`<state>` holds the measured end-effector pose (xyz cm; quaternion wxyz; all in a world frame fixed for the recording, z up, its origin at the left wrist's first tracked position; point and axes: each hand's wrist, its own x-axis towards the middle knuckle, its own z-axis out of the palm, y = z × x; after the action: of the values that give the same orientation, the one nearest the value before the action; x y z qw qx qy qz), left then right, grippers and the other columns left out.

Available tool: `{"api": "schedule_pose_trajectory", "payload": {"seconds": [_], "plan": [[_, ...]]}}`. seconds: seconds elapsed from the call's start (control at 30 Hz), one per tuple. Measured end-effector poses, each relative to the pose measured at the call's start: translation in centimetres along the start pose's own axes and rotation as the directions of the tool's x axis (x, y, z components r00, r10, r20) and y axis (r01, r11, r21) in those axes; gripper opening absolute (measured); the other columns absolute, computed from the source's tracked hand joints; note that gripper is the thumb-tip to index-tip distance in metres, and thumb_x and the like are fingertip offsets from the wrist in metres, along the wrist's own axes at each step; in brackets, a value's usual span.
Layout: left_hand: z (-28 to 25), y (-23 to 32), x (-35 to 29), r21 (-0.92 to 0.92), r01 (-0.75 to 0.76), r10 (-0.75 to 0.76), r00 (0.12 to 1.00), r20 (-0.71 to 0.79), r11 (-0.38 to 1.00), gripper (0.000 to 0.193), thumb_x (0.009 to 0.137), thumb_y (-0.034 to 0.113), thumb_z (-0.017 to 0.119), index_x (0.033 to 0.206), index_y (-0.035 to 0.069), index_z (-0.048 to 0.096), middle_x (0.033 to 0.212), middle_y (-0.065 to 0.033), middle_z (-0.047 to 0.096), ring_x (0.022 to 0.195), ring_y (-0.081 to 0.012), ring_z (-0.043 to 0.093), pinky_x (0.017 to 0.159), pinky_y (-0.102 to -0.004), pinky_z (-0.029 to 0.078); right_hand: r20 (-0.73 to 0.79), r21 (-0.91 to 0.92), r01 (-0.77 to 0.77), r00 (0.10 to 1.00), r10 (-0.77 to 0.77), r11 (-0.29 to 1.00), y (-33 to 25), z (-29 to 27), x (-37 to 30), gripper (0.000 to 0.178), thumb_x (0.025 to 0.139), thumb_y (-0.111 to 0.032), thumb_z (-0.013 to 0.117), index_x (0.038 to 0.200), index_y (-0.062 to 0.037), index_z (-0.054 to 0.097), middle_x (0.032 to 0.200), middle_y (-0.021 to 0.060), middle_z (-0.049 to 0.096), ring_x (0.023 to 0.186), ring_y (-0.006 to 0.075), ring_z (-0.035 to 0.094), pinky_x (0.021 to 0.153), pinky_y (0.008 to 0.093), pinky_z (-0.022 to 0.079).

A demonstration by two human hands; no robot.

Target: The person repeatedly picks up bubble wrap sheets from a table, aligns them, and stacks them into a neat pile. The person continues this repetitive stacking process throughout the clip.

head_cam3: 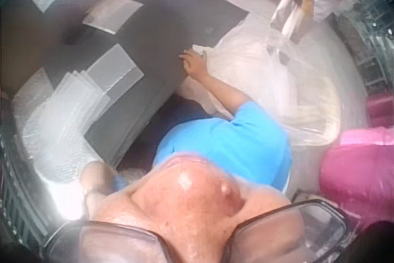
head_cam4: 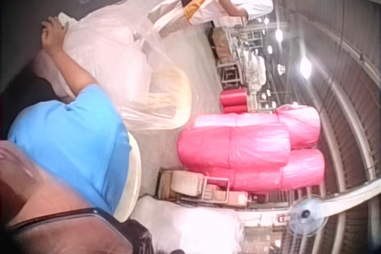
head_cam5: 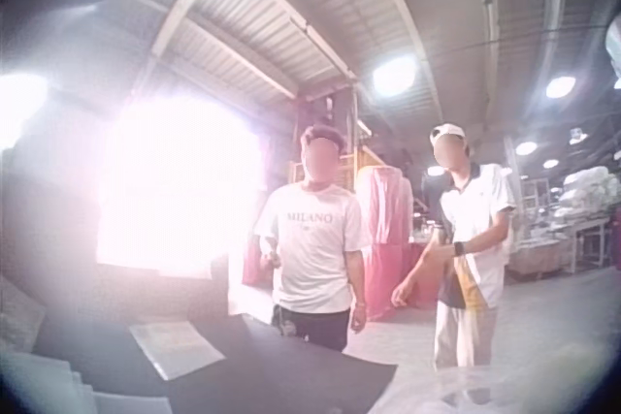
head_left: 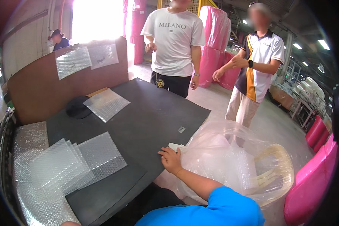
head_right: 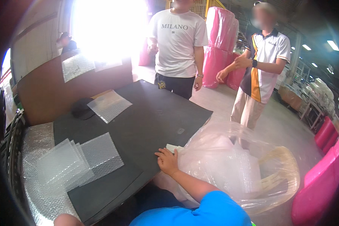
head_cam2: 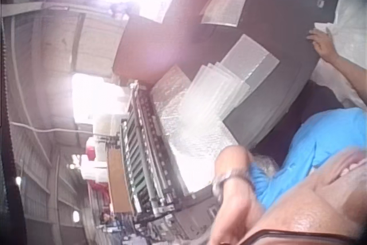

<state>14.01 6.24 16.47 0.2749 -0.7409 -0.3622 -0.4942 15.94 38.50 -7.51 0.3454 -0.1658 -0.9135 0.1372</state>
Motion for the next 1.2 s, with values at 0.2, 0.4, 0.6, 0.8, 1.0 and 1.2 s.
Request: {"api": "schedule_pose_trajectory", "payload": {"seconds": [0.2, 0.4, 0.6, 0.8, 1.0, 1.2], "plan": [[-2.5, 3.4, -0.3, 0.028, -0.068, 0.073, 0.963, -0.260, 0.997, 0.013, 0.075, 0.008, 0.053, 0.088, 0.006, 0.050, 0.076, -0.0056, 0.052, 0.056, -0.0144, 0.047, 0.048, -0.0281, 0.035, 0.043, 0.002, 0.001, 0.999, -0.001, 1.000, 0.1, 0.1, 0.3, 0.026, 0.075, -0.019, 0.047, 0.099, -0.0178, 0.059, 0.112, 0.0033, 0.053, 0.112, 0.0217, 0.044, 0.097, 0.0554, 0.012], [-3.7, 3.7, -2.4, 0.066, -0.235, 0.236, 0.832, -0.502, 0.970, 0.006, 0.072, 0.007, 0.055, 0.073, 0.008, 0.050, 0.067, -0.0029, 0.051, 0.054, -0.0144, 0.047, 0.048, -0.0256, 0.035, 0.052, 0.003, -0.043, 0.998, 0.042, 0.999, 0.3, 0.2, 0.2, 0.030, 0.076, -0.017, 0.045, 0.105, -0.0142, 0.054, 0.113, 0.0043, 0.052, 0.113, 0.0232, 0.042, 0.099, 0.0525, 0.010], [-4.5, 3.3, -2.5, 0.141, -0.320, 0.320, 0.621, -0.715, 0.937, 0.019, 0.070, -0.002, 0.055, 0.069, 0.012, 0.043, 0.061, 0.0032, 0.047, 0.051, -0.0069, 0.047, 0.046, -0.0210, 0.036, 0.114, 0.008, -0.036, 0.993, 0.035, 0.999, 0.3, -0.4, 0.2, 0.028, 0.078, -0.016, 0.043, 0.104, -0.0117, 0.053, 0.113, 0.0052, 0.052, 0.115, 0.0233, 0.040, 0.100, 0.0501, 0.008], [-5.9, 3.5, -3.9, 0.415, -0.357, 0.547, 0.524, -0.653, 0.837, 0.020, 0.067, -0.004, 0.051, 0.063, 0.012, 0.040, 0.056, 0.0067, 0.043, 0.046, -0.0043, 0.044, 0.043, -0.0190, 0.035, 0.098, 0.032, -0.038, 0.995, 0.035, 0.999, 0.7, 0.3, 0.0, 0.027, 0.079, -0.016, 0.042, 0.102, -0.0116, 0.054, 0.114, 0.0051, 0.052, 0.116, 0.0230, 0.040, 0.100, 0.0499, 0.008], [-4.8, 5.2, -5.7, 0.284, -0.132, 0.304, 0.607, -0.735, 0.950, 0.024, 0.063, -0.005, 0.052, 0.055, 0.013, 0.038, 0.053, 0.0049, 0.044, 0.045, -0.0054, 0.042, 0.040, -0.0210, 0.032, 0.063, 0.026, -0.060, 0.996, 0.058, 0.998, 0.5, 0.2, -0.2, 0.026, 0.079, -0.016, 0.044, 0.101, -0.0120, 0.056, 0.114, 0.0047, 0.052, 0.115, 0.0224, 0.041, 0.099, 0.0513, 0.009], [-6.8, 3.5, -4.4, -0.235, -0.019, -0.060, 0.945, -0.322, 0.972, 0.014, 0.064, 0.007, 0.056, 0.058, 0.012, 0.045, 0.057, -0.0045, 0.051, 0.049, -0.0166, 0.043, 0.039, -0.0265, 0.032, 0.031, 0.033, -0.033, 0.999, 0.032, 0.999, 0.5, 1.0, 0.2, 0.025, 0.079, -0.017, 0.044, 0.100, -0.0126, 0.057, 0.114, 0.0048, 0.052, 0.113, 0.0224, 0.042, 0.098, 0.0516, 0.011]]}}
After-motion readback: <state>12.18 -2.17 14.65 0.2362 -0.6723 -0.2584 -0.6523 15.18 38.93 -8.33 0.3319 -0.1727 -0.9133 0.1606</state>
